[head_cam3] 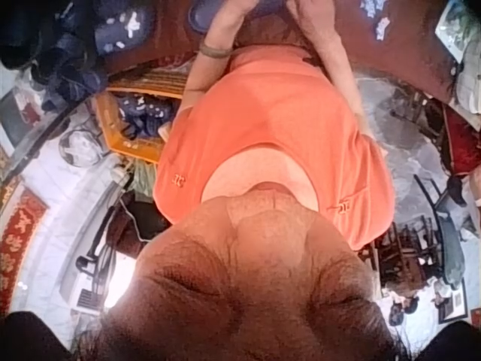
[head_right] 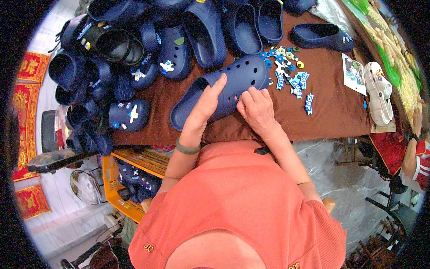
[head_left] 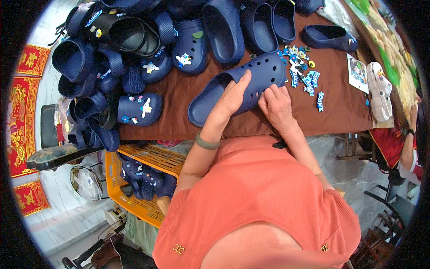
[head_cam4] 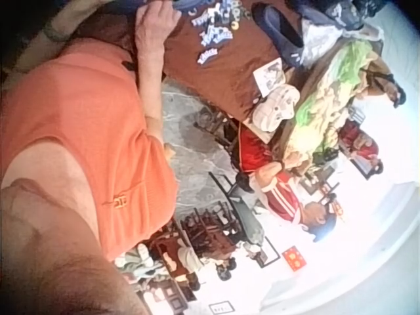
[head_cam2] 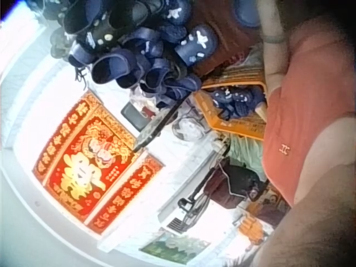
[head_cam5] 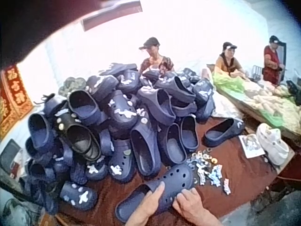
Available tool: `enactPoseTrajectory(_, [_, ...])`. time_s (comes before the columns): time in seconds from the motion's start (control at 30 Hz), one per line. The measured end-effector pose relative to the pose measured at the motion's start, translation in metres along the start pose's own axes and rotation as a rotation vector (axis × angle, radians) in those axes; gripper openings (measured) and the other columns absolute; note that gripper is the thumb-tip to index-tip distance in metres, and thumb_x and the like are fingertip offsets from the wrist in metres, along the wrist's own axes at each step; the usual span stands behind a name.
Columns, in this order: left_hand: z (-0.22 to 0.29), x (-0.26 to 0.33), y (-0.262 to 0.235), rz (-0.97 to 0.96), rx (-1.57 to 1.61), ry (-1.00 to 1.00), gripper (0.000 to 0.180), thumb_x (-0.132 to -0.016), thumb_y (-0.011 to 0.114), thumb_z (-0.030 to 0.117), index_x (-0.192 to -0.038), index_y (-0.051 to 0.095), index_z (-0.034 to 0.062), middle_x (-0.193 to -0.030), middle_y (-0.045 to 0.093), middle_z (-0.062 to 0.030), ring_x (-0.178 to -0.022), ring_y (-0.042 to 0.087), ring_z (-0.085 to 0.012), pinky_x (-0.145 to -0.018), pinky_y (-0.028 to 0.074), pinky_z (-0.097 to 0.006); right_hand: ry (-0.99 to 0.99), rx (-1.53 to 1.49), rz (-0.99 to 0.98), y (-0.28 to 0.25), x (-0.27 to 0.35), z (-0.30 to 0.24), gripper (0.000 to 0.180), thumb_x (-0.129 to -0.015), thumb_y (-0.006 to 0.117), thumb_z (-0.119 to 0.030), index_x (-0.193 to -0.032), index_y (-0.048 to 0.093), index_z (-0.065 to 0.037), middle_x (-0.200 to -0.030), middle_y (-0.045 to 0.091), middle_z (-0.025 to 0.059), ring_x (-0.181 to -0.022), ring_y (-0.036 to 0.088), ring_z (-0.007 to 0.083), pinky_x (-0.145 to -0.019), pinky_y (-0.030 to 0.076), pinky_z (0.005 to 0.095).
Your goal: Apply decorative charms and badges to foam clogs.
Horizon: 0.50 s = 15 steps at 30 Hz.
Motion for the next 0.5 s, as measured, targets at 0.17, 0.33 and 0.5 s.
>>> enactPoseTrajectory(0.17, [0.004,0.003,0.003,0.002,0.023,0.021,0.050,-0.102,0.041,0.044,-0.111,0.064,0.0001,-0.095,0.067,-0.0065,-0.078,0.062,-0.0107,-0.069,0.051,-0.026,0.034,-0.012,0.018,-0.004,-0.001,0.002,0.022,-0.075,0.068,-0.005,-0.069,0.047,-0.008,-0.069,0.043,0.0087,-0.060,0.045,0.0272,-0.059,0.037,0.0375])
enactPoseTrajectory(0.33, [0.004,0.003,0.004,-0.002,0.038,0.031,0.050,-0.103,0.040,0.044,-0.109,0.064,0.0005,-0.092,0.066,-0.0053,-0.076,0.060,-0.0103,-0.067,0.050,-0.026,0.155,-0.157,0.013,-0.010,0.000,0.016,0.018,-0.081,0.069,-0.007,-0.073,0.053,-0.006,-0.071,0.051,0.0088,-0.064,0.049,0.0271,-0.061,0.038,0.0382])
enactPoseTrajectory(0.5, [0.004,0.002,0.000,-0.004,-0.017,0.068,0.050,-0.102,0.042,0.043,-0.113,0.063,-0.0011,-0.100,0.068,-0.0080,-0.084,0.063,-0.0131,-0.074,0.052,-0.028,0.220,-0.346,0.017,-0.024,0.003,0.031,0.013,-0.081,0.071,-0.008,-0.078,0.059,-0.005,-0.077,0.059,0.0088,-0.071,0.056,0.0259,-0.067,0.042,0.0358])
Point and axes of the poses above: each hand's wrist, its own x-axis away from the middle knuckle, its own y-axis out of the palm, z = x × y, the point moved 10 cm from there along -x, towards the middle knuckle
